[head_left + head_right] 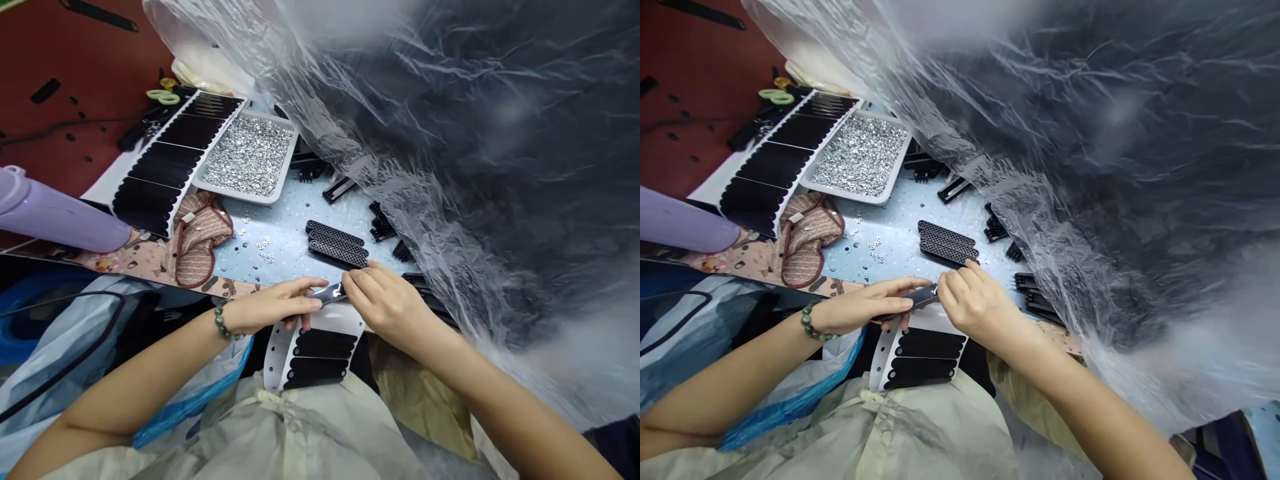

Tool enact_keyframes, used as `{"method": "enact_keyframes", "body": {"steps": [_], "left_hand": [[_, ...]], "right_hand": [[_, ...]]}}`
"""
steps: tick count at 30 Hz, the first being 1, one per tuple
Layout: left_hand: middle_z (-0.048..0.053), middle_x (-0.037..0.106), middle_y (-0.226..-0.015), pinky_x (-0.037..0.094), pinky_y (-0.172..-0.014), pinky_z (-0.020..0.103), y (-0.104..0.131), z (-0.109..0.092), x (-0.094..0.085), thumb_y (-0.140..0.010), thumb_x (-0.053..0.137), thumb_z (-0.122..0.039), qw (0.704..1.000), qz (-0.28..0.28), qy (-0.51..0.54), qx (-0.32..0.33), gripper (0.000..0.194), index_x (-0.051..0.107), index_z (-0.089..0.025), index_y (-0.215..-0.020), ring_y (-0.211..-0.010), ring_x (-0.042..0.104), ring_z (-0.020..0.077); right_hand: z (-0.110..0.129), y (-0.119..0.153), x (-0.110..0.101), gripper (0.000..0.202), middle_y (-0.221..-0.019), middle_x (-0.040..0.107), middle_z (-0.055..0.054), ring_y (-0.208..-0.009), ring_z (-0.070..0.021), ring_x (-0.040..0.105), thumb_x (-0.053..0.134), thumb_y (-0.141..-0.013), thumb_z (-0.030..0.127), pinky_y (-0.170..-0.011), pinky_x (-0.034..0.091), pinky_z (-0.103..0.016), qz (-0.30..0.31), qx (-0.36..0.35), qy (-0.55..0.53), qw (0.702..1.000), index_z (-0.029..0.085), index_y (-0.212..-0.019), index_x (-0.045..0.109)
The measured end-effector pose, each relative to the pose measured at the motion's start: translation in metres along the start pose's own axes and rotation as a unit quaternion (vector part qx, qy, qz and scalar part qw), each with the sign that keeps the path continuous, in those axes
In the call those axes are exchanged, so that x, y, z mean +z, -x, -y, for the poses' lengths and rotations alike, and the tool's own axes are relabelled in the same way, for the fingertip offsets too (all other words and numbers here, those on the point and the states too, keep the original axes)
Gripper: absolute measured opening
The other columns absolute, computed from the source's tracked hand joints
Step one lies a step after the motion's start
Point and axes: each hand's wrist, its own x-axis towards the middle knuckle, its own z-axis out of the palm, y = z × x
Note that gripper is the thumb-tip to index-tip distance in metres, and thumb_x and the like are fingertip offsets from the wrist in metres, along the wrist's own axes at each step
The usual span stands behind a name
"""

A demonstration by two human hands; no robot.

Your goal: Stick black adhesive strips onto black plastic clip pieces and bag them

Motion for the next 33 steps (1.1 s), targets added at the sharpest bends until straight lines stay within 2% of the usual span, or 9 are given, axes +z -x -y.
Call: {"method": "enact_keyframes", "body": {"steps": [3, 7, 10, 13, 16, 21, 26, 30, 33], "left_hand": [[0.006, 0.062, -0.094, 0.037, -0.049, 0.016, -0.005, 0.005, 0.006, -0.087, 0.053, -0.04, 0.999, -0.014, 0.001, 0.033, 0.043, 0.054, -0.019, -0.125, -0.068, 0.058, 0.0087], [0.005, 0.062, -0.093, 0.04, -0.052, 0.019, -0.006, 0.008, 0.015, -0.085, 0.057, -0.041, 0.995, -0.079, -0.025, 0.06, 0.05, 0.05, -0.017, -0.129, -0.065, 0.056, 0.009], [0.007, 0.062, -0.101, 0.045, -0.058, 0.022, -0.006, 0.01, 0.021, -0.083, 0.059, -0.04, 0.989, -0.117, -0.032, 0.09, 0.051, 0.051, -0.015, -0.127, -0.066, 0.055, 0.0093], [0.007, 0.063, -0.103, 0.049, -0.065, 0.025, -0.01, 0.016, 0.02, -0.084, 0.059, -0.04, 0.978, -0.153, -0.06, 0.13, 0.048, 0.053, -0.016, -0.125, -0.068, 0.056, 0.0101], [0.006, 0.064, -0.106, 0.049, -0.065, 0.025, -0.015, 0.024, 0.015, -0.087, 0.056, -0.042, 0.963, -0.198, -0.088, 0.158, 0.046, 0.053, -0.019, -0.127, -0.07, 0.057, 0.0111], [0.008, 0.06, -0.123, 0.049, -0.086, 0.029, -0.012, 0.029, 0.015, -0.086, 0.06, -0.039, 0.941, -0.239, -0.134, 0.199, 0.045, 0.052, -0.021, -0.126, -0.105, 0.058, 0.0208], [0.006, 0.058, -0.127, 0.047, -0.093, 0.03, -0.01, 0.032, 0.025, -0.085, 0.061, -0.036, 0.929, -0.251, -0.151, 0.224, 0.043, 0.053, -0.023, -0.125, -0.117, 0.054, 0.0226], [0.007, 0.059, -0.124, 0.049, -0.09, 0.029, -0.012, 0.032, 0.028, -0.085, 0.062, -0.037, 0.942, -0.23, -0.098, 0.223, 0.042, 0.054, -0.023, -0.123, -0.112, 0.057, 0.0211], [0.009, 0.061, -0.12, 0.052, -0.076, 0.026, -0.012, 0.03, 0.029, -0.084, 0.062, -0.04, 0.955, -0.211, -0.066, 0.198, 0.044, 0.054, -0.02, -0.122, -0.103, 0.061, 0.0208]], "right_hand": [[-0.002, 0.002, 0.001, 0.025, -0.094, 0.065, -0.011, -0.083, -0.0199, 0.059, 0.042, -0.091, 0.008, -0.083, 0.051, -0.041, -0.067, 0.027, -0.036, 0.997, 0.017, -0.1, 0.064], [0.003, 0.006, 0.005, 0.027, -0.091, 0.061, -0.009, -0.081, -0.0183, 0.058, 0.046, -0.088, 0.009, -0.07, 0.051, -0.034, -0.11, 0.126, -0.162, 0.973, 0.016, -0.11, 0.06], [0.011, 0.005, 0.008, 0.028, -0.093, 0.061, -0.007, -0.086, -0.0175, 0.058, 0.051, -0.088, 0.011, -0.075, 0.051, -0.034, -0.136, 0.179, -0.264, 0.938, 0.019, -0.114, 0.057], [0.021, 0.003, 0.01, 0.025, -0.086, 0.061, -0.002, -0.077, -0.0141, 0.059, 0.057, -0.087, 0.013, -0.077, 0.053, -0.034, -0.201, 0.227, -0.286, 0.909, 0.022, -0.111, 0.055], [0.029, 0.0, 0.011, 0.026, -0.079, 0.06, 0.003, -0.068, -0.0104, 0.059, 0.061, -0.085, 0.012, -0.095, 0.051, -0.039, -0.231, 0.231, -0.32, 0.889, 0.023, -0.106, 0.053], [0.027, -0.004, 0.017, 0.024, -0.081, 0.059, 0.003, -0.064, -0.0096, 0.058, 0.064, -0.083, 0.015, -0.102, 0.047, -0.042, -0.289, 0.277, -0.284, 0.871, 0.023, -0.102, 0.051], [0.024, -0.006, 0.023, 0.022, -0.085, 0.062, 0.002, -0.067, -0.0119, 0.06, 0.058, -0.088, 0.019, -0.102, 0.046, -0.044, -0.295, 0.281, -0.225, 0.885, 0.025, -0.107, 0.05], [0.022, -0.002, 0.025, 0.04, -0.101, 0.059, -0.005, -0.087, -0.0188, 0.061, 0.063, -0.085, 0.026, -0.1, 0.045, -0.048, -0.303, 0.307, -0.162, 0.887, 0.027, -0.122, 0.046], [0.019, 0.002, 0.027, 0.071, -0.125, 0.048, -0.012, -0.102, -0.0232, 0.057, 0.072, -0.076, 0.042, -0.093, 0.051, -0.046, -0.302, 0.375, -0.251, 0.84, 0.028, -0.135, 0.037]]}}
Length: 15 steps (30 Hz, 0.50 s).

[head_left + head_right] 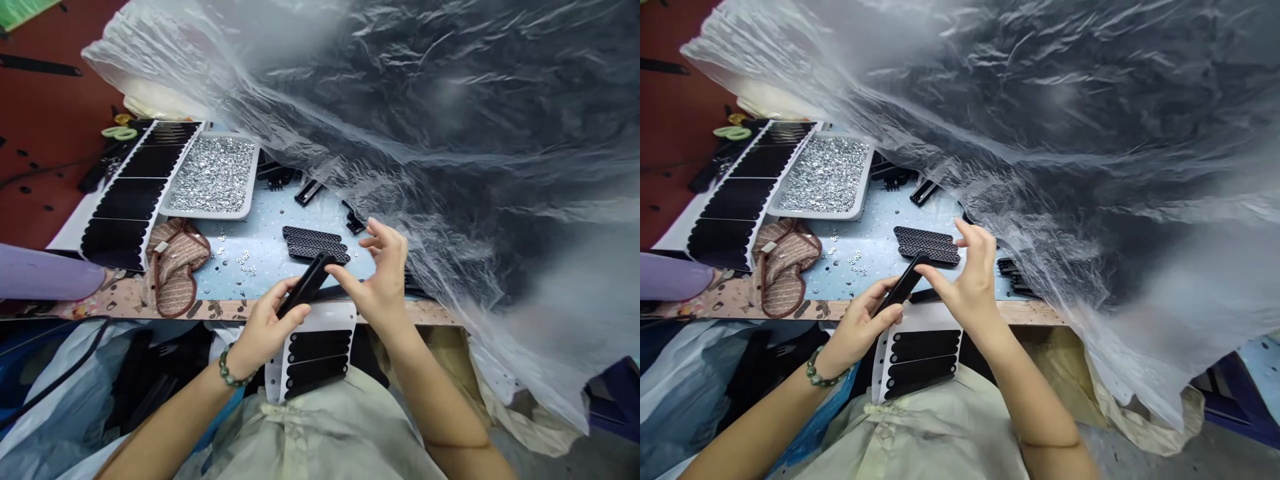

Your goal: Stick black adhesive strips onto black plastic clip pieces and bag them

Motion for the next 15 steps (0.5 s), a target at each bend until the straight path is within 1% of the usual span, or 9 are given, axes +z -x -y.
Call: {"method": "enact_keyframes", "body": {"steps": [2, 3, 5, 7, 9, 10, 12, 13, 15], "left_hand": [[0.01, 0.06, -0.12, 0.052, -0.069, 0.024, 0.0, -0.001, 0.0, -0.083, 0.063, -0.041, 1.0, 0.009, 0.011, -0.01, 0.046, 0.054, -0.019, -0.122, -0.099, 0.061, 0.0204], [0.01, 0.06, -0.12, 0.052, -0.067, 0.023, 0.001, -0.002, 0.001, -0.083, 0.063, -0.041, 1.0, 0.012, 0.013, -0.012, 0.046, 0.054, -0.019, -0.122, -0.097, 0.061, 0.0202], [0.01, 0.06, -0.118, 0.052, -0.066, 0.023, 0.002, -0.002, 0.001, -0.082, 0.064, -0.041, 1.0, 0.015, 0.005, -0.011, 0.047, 0.054, -0.018, -0.122, -0.093, 0.062, 0.0193], [0.011, 0.062, -0.115, 0.051, -0.068, 0.025, 0.003, -0.003, 0.001, -0.081, 0.064, -0.042, 1.0, 0.015, -0.02, -0.009, 0.049, 0.054, -0.017, -0.123, -0.085, 0.062, 0.0172], [0.011, 0.063, -0.11, 0.052, -0.07, 0.027, 0.003, -0.004, -0.001, -0.082, 0.063, -0.043, 0.999, 0.028, -0.041, -0.016, 0.053, 0.053, -0.016, -0.126, -0.077, 0.062, 0.0151], [0.01, 0.064, -0.109, 0.052, -0.072, 0.028, 0.002, -0.005, -0.003, -0.083, 0.061, -0.044, 0.998, 0.041, -0.051, -0.023, 0.054, 0.052, -0.017, -0.128, -0.076, 0.061, 0.0149], [0.01, 0.063, -0.11, 0.052, -0.076, 0.031, -0.004, -0.007, -0.012, -0.085, 0.057, -0.046, 0.993, 0.067, -0.092, -0.026, 0.053, 0.052, -0.019, -0.131, -0.081, 0.062, 0.0165], [0.009, 0.062, -0.11, 0.051, -0.079, 0.032, -0.008, -0.008, -0.019, -0.086, 0.055, -0.046, 0.989, 0.072, -0.126, -0.02, 0.051, 0.053, -0.02, -0.13, -0.085, 0.061, 0.0179], [0.008, 0.062, -0.108, 0.048, -0.086, 0.035, -0.02, -0.009, -0.033, -0.086, 0.053, -0.048, 0.977, 0.055, -0.204, -0.005, 0.048, 0.058, -0.022, -0.127, -0.094, 0.06, 0.0206]], "right_hand": [[-0.002, 0.001, 0.001, 0.081, -0.132, 0.045, -0.012, -0.104, -0.0217, 0.059, 0.074, -0.072, 0.044, -0.088, 0.054, -0.041, 0.07, 0.069, -0.111, 0.989, 0.029, -0.14, 0.033], [-0.002, 0.002, 0.003, 0.078, -0.131, 0.048, -0.01, -0.103, -0.0209, 0.06, 0.074, -0.073, 0.042, -0.086, 0.055, -0.038, 0.107, 0.095, -0.161, 0.977, 0.029, -0.139, 0.036], [-0.001, 0.002, 0.006, 0.059, -0.125, 0.056, -0.008, -0.103, -0.0205, 0.061, 0.073, -0.074, 0.038, -0.083, 0.056, -0.035, 0.145, 0.131, -0.226, 0.954, 0.027, -0.129, 0.052], [-0.001, 0.001, 0.009, 0.034, -0.114, 0.064, -0.006, -0.104, -0.0203, 0.061, 0.07, -0.078, 0.034, -0.086, 0.054, -0.034, 0.143, 0.145, -0.253, 0.946, 0.025, -0.11, 0.066], [-0.003, -0.001, 0.009, 0.021, -0.107, 0.068, -0.005, -0.104, -0.0203, 0.062, 0.067, -0.081, 0.034, -0.088, 0.053, -0.033, 0.142, 0.15, -0.259, 0.944, 0.023, -0.099, 0.071], [-0.006, -0.002, 0.008, 0.02, -0.106, 0.068, -0.004, -0.103, -0.0201, 0.062, 0.063, -0.083, 0.035, -0.085, 0.054, -0.033, 0.15, 0.156, -0.258, 0.942, 0.023, -0.098, 0.071], [-0.013, -0.003, 0.003, 0.027, -0.108, 0.067, -0.005, -0.097, -0.0188, 0.064, 0.052, -0.091, 0.039, -0.075, 0.057, -0.031, 0.161, 0.166, -0.24, 0.943, 0.023, -0.101, 0.07], [-0.018, -0.001, -0.001, 0.03, -0.111, 0.066, -0.006, -0.094, -0.0179, 0.065, 0.046, -0.094, 0.04, -0.072, 0.057, -0.031, 0.154, 0.16, -0.218, 0.95, 0.023, -0.105, 0.069], [-0.028, 0.004, -0.01, 0.031, -0.115, 0.062, -0.007, -0.092, -0.0174, 0.064, 0.041, -0.096, 0.037, -0.079, 0.056, -0.035, 0.129, 0.112, -0.14, 0.975, 0.023, -0.112, 0.064]]}}
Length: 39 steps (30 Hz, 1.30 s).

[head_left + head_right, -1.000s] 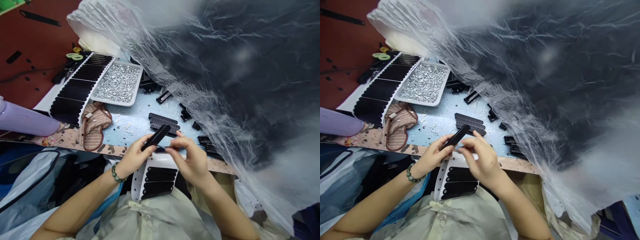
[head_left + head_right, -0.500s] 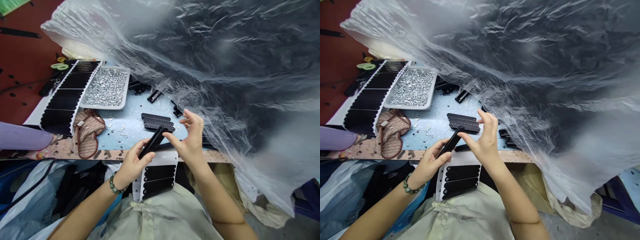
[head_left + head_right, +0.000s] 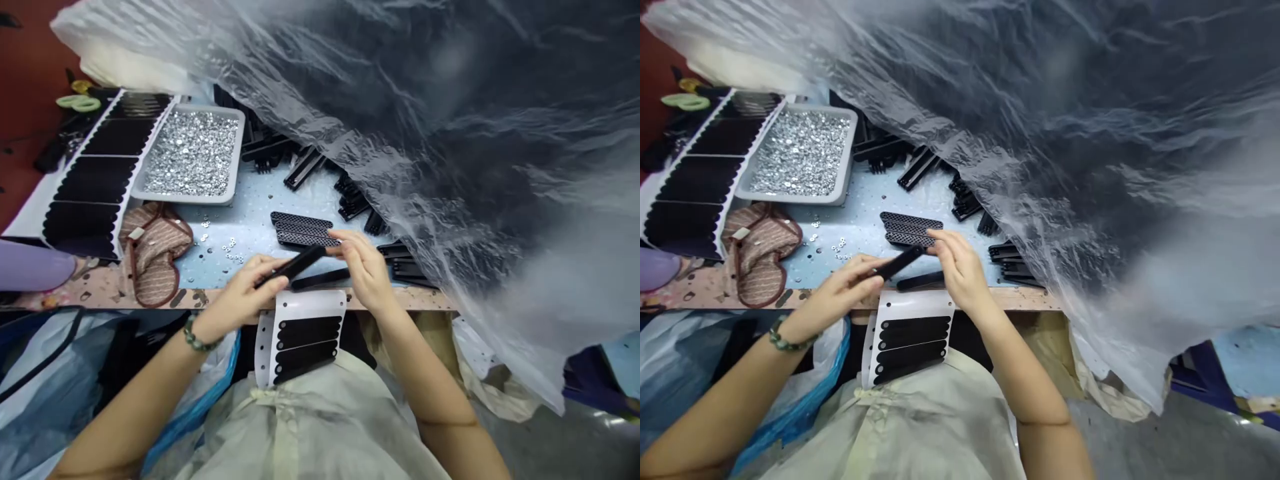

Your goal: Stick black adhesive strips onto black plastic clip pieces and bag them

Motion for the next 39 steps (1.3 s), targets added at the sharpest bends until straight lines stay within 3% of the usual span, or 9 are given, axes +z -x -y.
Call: {"method": "enact_keyframes", "body": {"steps": [5, 10, 15, 20, 23, 25, 29, 33, 39], "left_hand": [[0.007, 0.066, -0.113, 0.044, -0.093, 0.036, -0.023, 0.017, -0.018, -0.084, 0.055, -0.048, 0.997, -0.008, -0.072, -0.022, 0.042, 0.066, -0.02, -0.114, -0.104, 0.059, 0.0237], [0.007, 0.07, -0.102, 0.041, -0.095, 0.039, -0.037, 0.024, -0.008, -0.086, 0.053, -0.043, 0.984, 0.043, -0.157, 0.069, 0.036, 0.069, -0.021, -0.109, -0.1, 0.059, 0.0238], [0.008, 0.065, -0.106, 0.04, -0.097, 0.041, -0.039, 0.026, -0.007, -0.088, 0.053, -0.039, 0.977, 0.047, -0.175, 0.109, 0.031, 0.069, -0.023, -0.109, -0.104, 0.055, 0.0237], [0.012, 0.056, -0.121, 0.04, -0.101, 0.042, -0.021, 0.005, 0.009, -0.091, 0.05, -0.034, 0.981, -0.16, -0.028, 0.106, 0.035, 0.058, -0.018, -0.122, -0.115, 0.051, 0.0233], [0.013, 0.048, -0.133, 0.046, -0.097, 0.038, -0.01, -0.01, 0.023, -0.091, 0.053, -0.036, 0.971, -0.072, 0.208, 0.093, 0.058, 0.03, -0.024, -0.143, -0.117, 0.052, 0.0221], [0.013, 0.049, -0.13, 0.049, -0.092, 0.036, -0.006, -0.015, 0.027, -0.092, 0.051, -0.036, 0.947, -0.039, 0.311, 0.073, 0.066, 0.017, -0.026, -0.147, -0.111, 0.056, 0.0208], [0.008, 0.056, -0.105, 0.052, -0.072, 0.025, -0.004, -0.015, 0.021, -0.093, 0.048, -0.038, 0.93, -0.051, 0.362, 0.032, 0.053, 0.03, -0.022, -0.141, -0.079, 0.06, 0.0117], [0.005, 0.057, -0.095, 0.046, -0.06, 0.022, 0.003, -0.011, 0.016, -0.091, 0.051, -0.039, 0.952, -0.015, 0.305, 0.012, 0.056, 0.034, -0.022, -0.142, -0.065, 0.054, 0.0086], [0.004, 0.063, -0.081, 0.048, -0.064, 0.026, 0.013, -0.013, 0.019, -0.091, 0.051, -0.038, 0.987, -0.002, 0.158, 0.014, 0.05, 0.045, -0.02, -0.137, -0.069, 0.057, 0.0148]], "right_hand": [[-0.024, 0.02, -0.016, 0.031, -0.111, 0.063, -0.01, -0.107, -0.0254, 0.056, 0.058, -0.088, 0.028, -0.092, 0.046, -0.046, 0.132, -0.125, 0.233, 0.955, 0.021, -0.118, 0.057], [-0.038, 0.03, -0.011, 0.03, -0.097, 0.065, -0.01, -0.091, -0.025, 0.057, 0.053, -0.089, 0.019, -0.083, 0.047, -0.045, 0.206, -0.161, 0.332, 0.906, 0.017, -0.119, 0.056], [-0.021, 0.037, -0.015, 0.02, -0.085, 0.062, -0.005, -0.08, -0.0189, 0.056, 0.056, -0.087, 0.019, -0.069, 0.047, -0.034, 0.172, -0.118, 0.222, 0.953, 0.019, -0.107, 0.057], [0.001, 0.041, 0.017, 0.013, -0.078, 0.059, -0.001, -0.071, -0.016, 0.056, 0.06, -0.082, 0.019, -0.063, 0.046, -0.03, 0.002, -0.058, 0.181, 0.982, 0.02, -0.093, 0.056], [0.013, 0.04, 0.044, 0.014, -0.079, 0.06, -0.002, -0.07, -0.0164, 0.057, 0.059, -0.082, 0.02, -0.063, 0.047, -0.031, -0.047, -0.055, 0.166, 0.983, 0.02, -0.096, 0.054], [0.02, 0.038, 0.052, 0.018, -0.083, 0.06, -0.004, -0.074, -0.0182, 0.058, 0.059, -0.084, 0.024, -0.066, 0.048, -0.033, -0.005, -0.084, 0.141, 0.986, 0.019, -0.1, 0.055], [0.028, 0.032, 0.044, 0.022, -0.097, 0.061, -0.008, -0.09, -0.0201, 0.058, 0.053, -0.089, 0.02, -0.076, 0.051, -0.036, 0.058, -0.131, 0.065, 0.988, 0.021, -0.111, 0.056], [0.03, 0.021, 0.032, 0.027, -0.104, 0.061, -0.006, -0.1, -0.0191, 0.057, 0.057, -0.087, 0.015, -0.086, 0.05, -0.037, -0.005, -0.13, 0.037, 0.991, 0.024, -0.112, 0.057], [0.027, 0.007, 0.031, 0.039, -0.132, 0.055, -0.005, -0.125, -0.0193, 0.049, 0.057, -0.09, 0.025, -0.106, 0.041, -0.042, 0.114, -0.039, -0.064, 0.991, 0.029, -0.129, 0.054]]}}
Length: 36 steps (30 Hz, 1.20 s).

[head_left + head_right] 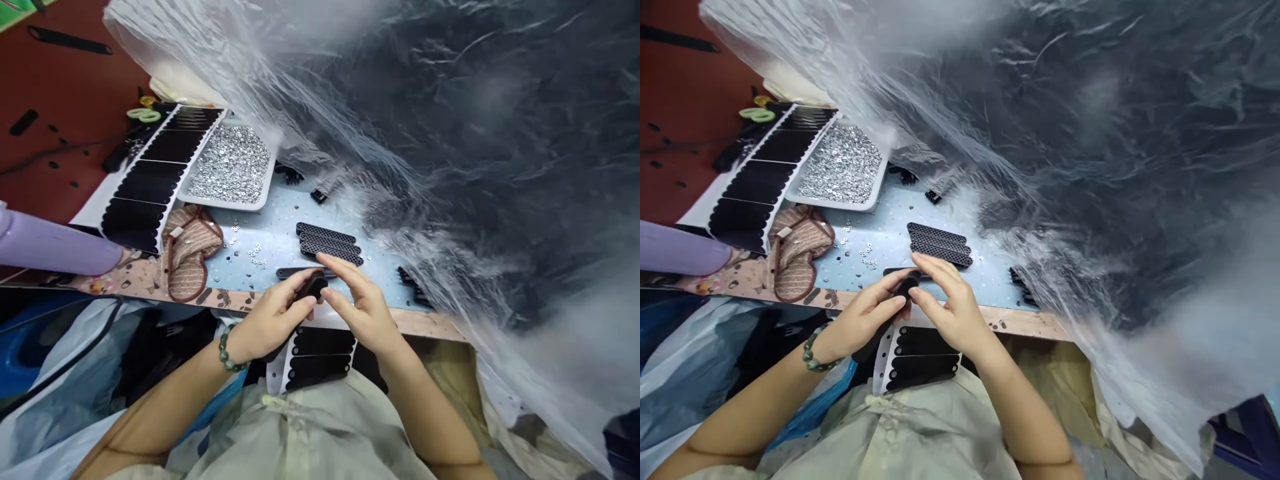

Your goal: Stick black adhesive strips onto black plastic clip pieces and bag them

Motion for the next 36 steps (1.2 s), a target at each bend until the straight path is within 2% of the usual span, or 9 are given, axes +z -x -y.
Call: {"method": "enact_keyframes", "body": {"steps": [4, 9, 16, 19, 21, 24, 27, 32, 36], "left_hand": [[0.004, 0.065, -0.083, 0.049, -0.067, 0.028, 0.001, 0.001, 0.002, -0.092, 0.048, -0.039, 0.999, 0.006, -0.049, 0.013, 0.05, 0.045, -0.02, -0.138, -0.071, 0.059, 0.0167], [0.01, 0.061, -0.12, 0.051, -0.082, 0.032, 0.002, 0.005, 0.007, -0.091, 0.05, -0.039, 0.996, -0.003, -0.079, 0.036, 0.052, 0.045, -0.02, -0.139, -0.097, 0.061, 0.0224], [0.008, 0.065, -0.097, 0.05, -0.061, 0.024, -0.005, 0.007, 0.004, -0.091, 0.049, -0.04, 0.992, 0.105, 0.026, -0.056, 0.052, 0.044, -0.019, -0.139, -0.073, 0.062, 0.0148], [0.009, 0.065, -0.1, 0.051, -0.061, 0.025, -0.011, 0.007, 0.004, -0.091, 0.049, -0.042, 0.983, 0.154, 0.063, -0.079, 0.05, 0.048, -0.018, -0.135, -0.076, 0.064, 0.0163], [0.008, 0.066, -0.102, 0.053, -0.073, 0.03, -0.011, 0.008, 0.001, -0.091, 0.048, -0.043, 0.985, 0.156, 0.002, -0.066, 0.044, 0.055, -0.019, -0.128, -0.086, 0.064, 0.0191], [0.008, 0.065, -0.112, 0.046, -0.092, 0.034, 0.005, 0.008, -0.012, -0.093, 0.044, -0.042, 0.986, 0.015, -0.163, -0.032, 0.038, 0.058, -0.021, -0.121, -0.104, 0.06, 0.0219], [0.006, 0.067, -0.097, 0.049, -0.08, 0.029, 0.034, 0.011, -0.026, -0.091, 0.046, -0.042, 0.96, -0.116, -0.25, -0.052, 0.032, 0.06, -0.02, -0.109, -0.09, 0.062, 0.0197], [0.004, 0.066, -0.104, 0.049, -0.073, 0.025, 0.061, 0.033, -0.007, -0.081, 0.062, -0.042, 0.967, 0.035, -0.217, -0.129, 0.035, 0.06, -0.023, -0.111, -0.09, 0.062, 0.019], [0.003, 0.064, -0.086, 0.046, -0.067, 0.024, 0.053, 0.055, 0.02, -0.084, 0.057, -0.036, 0.985, 0.01, -0.102, -0.142, 0.023, 0.061, -0.018, -0.098, -0.077, 0.06, 0.0154]], "right_hand": [[-0.006, -0.002, 0.001, 0.025, -0.117, 0.066, -0.004, -0.113, -0.019, 0.059, 0.06, -0.088, 0.025, -0.1, 0.048, -0.042, 0.009, 0.008, -0.079, 0.997, 0.027, -0.112, 0.066], [-0.013, -0.001, 0.006, 0.014, -0.101, 0.071, -0.005, -0.1, -0.0194, 0.065, 0.067, -0.082, 0.03, -0.091, 0.053, -0.04, -0.036, 0.027, -0.141, 0.989, 0.024, -0.094, 0.072], [-0.034, 0.012, -0.002, 0.034, -0.11, 0.068, -0.008, -0.102, -0.0201, 0.064, 0.048, -0.092, 0.046, -0.09, 0.053, -0.04, -0.018, 0.114, -0.168, 0.979, 0.021, -0.103, 0.069], [-0.036, 0.019, -0.011, 0.037, -0.128, 0.057, -0.008, -0.119, -0.0217, 0.054, 0.059, -0.087, 0.037, -0.099, 0.047, -0.043, 0.045, 0.04, -0.068, 0.996, 0.025, -0.123, 0.058], [-0.038, 0.024, -0.017, 0.032, -0.119, 0.061, -0.007, -0.114, -0.0197, 0.056, 0.06, -0.086, 0.024, -0.098, 0.047, -0.04, 0.076, -0.014, 0.011, 0.997, 0.025, -0.118, 0.059], [-0.049, 0.035, -0.025, 0.024, -0.102, 0.065, -0.004, -0.098, -0.0166, 0.062, 0.052, -0.086, 0.011, -0.085, 0.051, -0.034, 0.032, -0.024, 0.073, 0.996, 0.023, -0.105, 0.061], [-0.066, 0.045, -0.031, 0.023, -0.1, 0.066, -0.005, -0.093, -0.0173, 0.063, 0.054, -0.083, 0.01, -0.077, 0.052, -0.033, -0.05, 0.008, 0.133, 0.99, 0.022, -0.103, 0.06], [-0.089, 0.049, -0.025, 0.018, -0.095, 0.067, -0.006, -0.09, -0.0217, 0.06, 0.059, -0.085, 0.018, -0.081, 0.049, -0.041, -0.08, -0.042, 0.272, 0.958, 0.021, -0.103, 0.059], [-0.087, 0.049, -0.022, 0.035, -0.108, 0.062, -0.011, -0.099, -0.0257, 0.056, 0.065, -0.083, 0.025, -0.086, 0.048, -0.044, -0.056, -0.065, 0.331, 0.94, 0.02, -0.116, 0.055]]}}
